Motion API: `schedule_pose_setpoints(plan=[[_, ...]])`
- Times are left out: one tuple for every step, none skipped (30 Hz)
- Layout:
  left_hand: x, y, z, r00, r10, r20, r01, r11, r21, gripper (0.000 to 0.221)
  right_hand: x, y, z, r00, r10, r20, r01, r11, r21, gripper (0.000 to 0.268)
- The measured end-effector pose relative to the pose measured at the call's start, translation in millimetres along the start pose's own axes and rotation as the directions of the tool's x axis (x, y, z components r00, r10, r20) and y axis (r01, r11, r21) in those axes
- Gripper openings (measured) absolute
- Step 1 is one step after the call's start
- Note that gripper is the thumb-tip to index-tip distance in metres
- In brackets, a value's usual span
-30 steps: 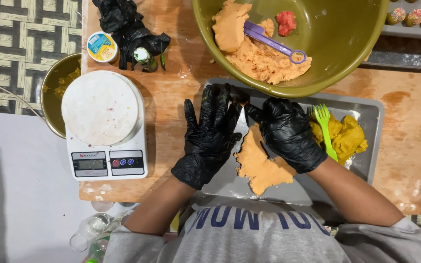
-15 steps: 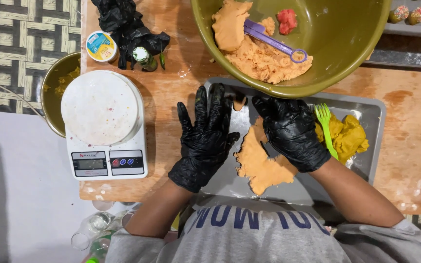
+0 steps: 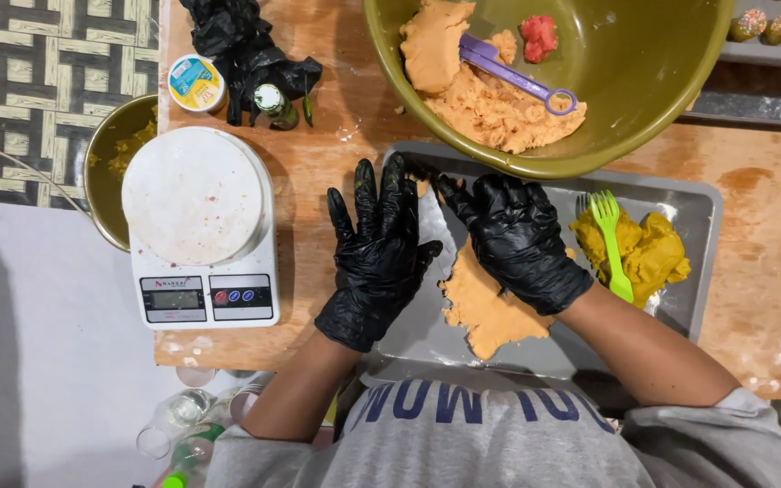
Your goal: Cutting small circular shapes from a sheet of orange dough using a metal cutter and a plastic fork on a tray.
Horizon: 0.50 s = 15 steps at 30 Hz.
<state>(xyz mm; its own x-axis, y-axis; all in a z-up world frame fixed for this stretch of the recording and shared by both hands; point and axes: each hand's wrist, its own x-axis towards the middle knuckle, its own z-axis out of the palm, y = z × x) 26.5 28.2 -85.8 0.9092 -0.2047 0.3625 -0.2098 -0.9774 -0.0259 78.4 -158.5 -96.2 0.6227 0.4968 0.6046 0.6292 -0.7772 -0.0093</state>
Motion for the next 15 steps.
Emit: schedule_pose_setpoints(plan=[[0, 0, 1, 1.000, -0.001, -0.013, 0.001, 1.000, -0.005, 0.096, 1, -1, 2, 1.000, -0.004, -0.005, 0.004, 1.000, 0.001, 0.035], [0, 0, 3, 1.000, -0.002, -0.026, 0.002, 1.000, -0.010, 0.097, 3, -3, 3, 1.000, -0.007, -0.010, 0.007, 1.000, 0.002, 0.035], [-1, -1, 1, 1.000, 0.002, -0.026, -0.003, 1.000, -0.009, 0.097, 6, -3, 5, 1.000, -0.005, -0.013, 0.005, 1.000, -0.002, 0.035], [-1, -1, -1, 0.999, 0.004, -0.037, -0.004, 1.000, -0.013, 0.093, 6, -5, 6, 1.000, -0.003, -0.016, 0.002, 1.000, -0.005, 0.035], [1, 0, -2, 0.999, 0.007, -0.053, -0.009, 1.000, -0.021, 0.089, 4, -8, 6, 1.000, 0.000, -0.020, 0.000, 1.000, -0.014, 0.036], [2, -1, -3, 0.998, 0.015, -0.057, -0.016, 1.000, -0.023, 0.089, 4, 0, -3, 1.000, 0.005, -0.023, -0.005, 1.000, -0.020, 0.036], [2, -1, -4, 0.998, 0.016, -0.064, -0.015, 1.000, 0.024, 0.085, 5, 9, -12, 1.000, -0.007, -0.006, 0.007, 0.999, -0.039, 0.034], [2, -1, -4, 0.997, 0.018, -0.072, -0.013, 0.997, 0.071, 0.082, 5, 17, -21, 1.000, -0.019, 0.012, 0.020, 0.998, -0.057, 0.033], [3, -1, -5, 0.997, 0.017, -0.070, -0.012, 0.998, 0.070, 0.082, 4, 25, -33, 1.000, -0.019, 0.015, 0.020, 0.998, -0.057, 0.033], [3, -2, -6, 0.997, 0.027, -0.078, -0.020, 0.997, 0.081, 0.083, 3, 34, -46, 0.998, -0.038, 0.047, 0.041, 0.996, -0.075, 0.034], [5, -2, -6, 0.995, 0.039, -0.090, -0.030, 0.995, 0.091, 0.083, 3, 44, -58, 0.995, -0.055, 0.078, 0.063, 0.993, -0.097, 0.036], [4, -3, -5, 0.995, 0.039, -0.091, -0.031, 0.996, 0.089, 0.083, -4, 50, -77, 0.995, -0.055, 0.079, 0.063, 0.993, -0.100, 0.036], [4, -4, -4, 0.992, 0.044, -0.114, -0.038, 0.998, 0.049, 0.075, -10, 56, -96, 0.994, -0.001, 0.113, -0.006, 0.999, 0.054, 0.026], [3, -4, -4, 0.989, 0.047, -0.138, -0.046, 0.999, 0.009, 0.068, -16, 62, -115, 0.987, 0.047, 0.154, -0.078, 0.976, 0.205, 0.018], [2, -5, -11, 0.989, 0.045, -0.139, -0.044, 0.999, 0.009, 0.068, -23, 65, -121, 0.987, 0.045, 0.153, -0.076, 0.976, 0.205, 0.018]])
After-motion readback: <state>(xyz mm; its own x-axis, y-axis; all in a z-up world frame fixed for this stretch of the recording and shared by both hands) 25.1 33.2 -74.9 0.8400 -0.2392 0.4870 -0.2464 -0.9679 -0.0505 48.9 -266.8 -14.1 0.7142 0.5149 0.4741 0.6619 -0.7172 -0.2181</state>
